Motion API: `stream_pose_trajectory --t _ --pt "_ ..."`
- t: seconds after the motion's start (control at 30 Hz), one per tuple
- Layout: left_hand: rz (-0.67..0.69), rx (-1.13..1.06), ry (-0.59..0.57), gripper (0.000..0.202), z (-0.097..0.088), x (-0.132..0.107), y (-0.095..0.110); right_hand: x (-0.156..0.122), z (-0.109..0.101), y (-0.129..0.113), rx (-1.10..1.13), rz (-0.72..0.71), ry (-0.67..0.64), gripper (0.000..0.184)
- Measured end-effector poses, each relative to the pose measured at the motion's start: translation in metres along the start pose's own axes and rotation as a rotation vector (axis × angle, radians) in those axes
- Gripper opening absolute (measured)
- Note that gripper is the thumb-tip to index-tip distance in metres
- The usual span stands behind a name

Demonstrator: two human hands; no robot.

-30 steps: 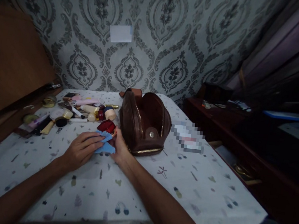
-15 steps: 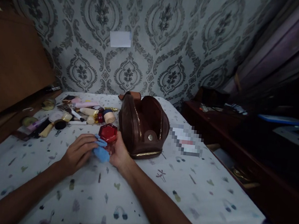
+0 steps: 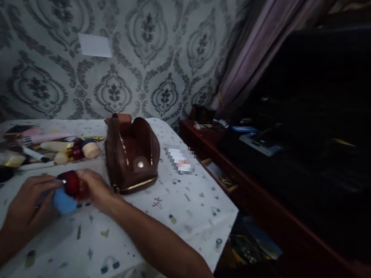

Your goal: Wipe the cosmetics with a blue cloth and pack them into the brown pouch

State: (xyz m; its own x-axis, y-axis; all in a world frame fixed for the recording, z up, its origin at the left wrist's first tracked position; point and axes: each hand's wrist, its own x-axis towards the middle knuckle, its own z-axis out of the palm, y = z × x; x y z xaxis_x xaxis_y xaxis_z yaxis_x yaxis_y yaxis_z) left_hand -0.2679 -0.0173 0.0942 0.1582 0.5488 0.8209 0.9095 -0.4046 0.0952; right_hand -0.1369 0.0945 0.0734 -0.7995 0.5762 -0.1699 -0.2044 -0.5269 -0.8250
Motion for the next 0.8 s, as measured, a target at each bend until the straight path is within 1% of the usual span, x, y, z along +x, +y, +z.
stream_pose_trajectory --t 0.1,0.17,0.2,0.3,0.37,0.47,0.53,0.67,0.73,0.8 --pt "-0.130 0.023 0.048 0.017 0.003 0.001 0.000 -0.004 0.004 0.000 -0.023 -0.055 -0.033 0.046" --pt "-0.259 0.011 0.060 0.022 0.004 0.000 0.000 -0.006 0.004 0.000 -0.014 -0.109 -0.041 0.055" --pt "-0.331 -0.003 0.050 0.026 0.005 0.000 0.000 -0.007 0.004 -0.001 -0.011 -0.130 -0.038 0.060" --pt "-0.553 -0.060 -0.038 0.037 0.007 -0.003 -0.004 -0.008 0.004 -0.001 -0.046 -0.170 -0.024 0.077" --pt "-0.663 -0.111 -0.046 0.039 0.008 -0.005 -0.007 -0.009 0.004 -0.002 -0.089 -0.202 -0.010 0.084" --pt "-0.746 -0.185 0.005 0.040 0.006 -0.003 -0.006 -0.013 0.006 -0.004 -0.121 -0.229 -0.001 0.090" --pt "-0.791 -0.206 0.019 0.040 0.005 -0.002 -0.006 -0.015 0.007 -0.005 -0.127 -0.239 -0.010 0.090" --pt "-0.853 -0.239 0.075 0.034 0.006 -0.002 -0.011 -0.017 0.008 -0.003 -0.126 -0.284 -0.041 0.094" --pt "-0.875 -0.261 0.076 0.033 0.008 -0.002 -0.015 -0.016 0.008 -0.001 -0.160 -0.315 -0.050 0.095" --pt "-0.898 -0.276 0.076 0.034 0.011 -0.002 -0.018 -0.016 0.007 0.001 -0.212 -0.367 -0.023 0.092"
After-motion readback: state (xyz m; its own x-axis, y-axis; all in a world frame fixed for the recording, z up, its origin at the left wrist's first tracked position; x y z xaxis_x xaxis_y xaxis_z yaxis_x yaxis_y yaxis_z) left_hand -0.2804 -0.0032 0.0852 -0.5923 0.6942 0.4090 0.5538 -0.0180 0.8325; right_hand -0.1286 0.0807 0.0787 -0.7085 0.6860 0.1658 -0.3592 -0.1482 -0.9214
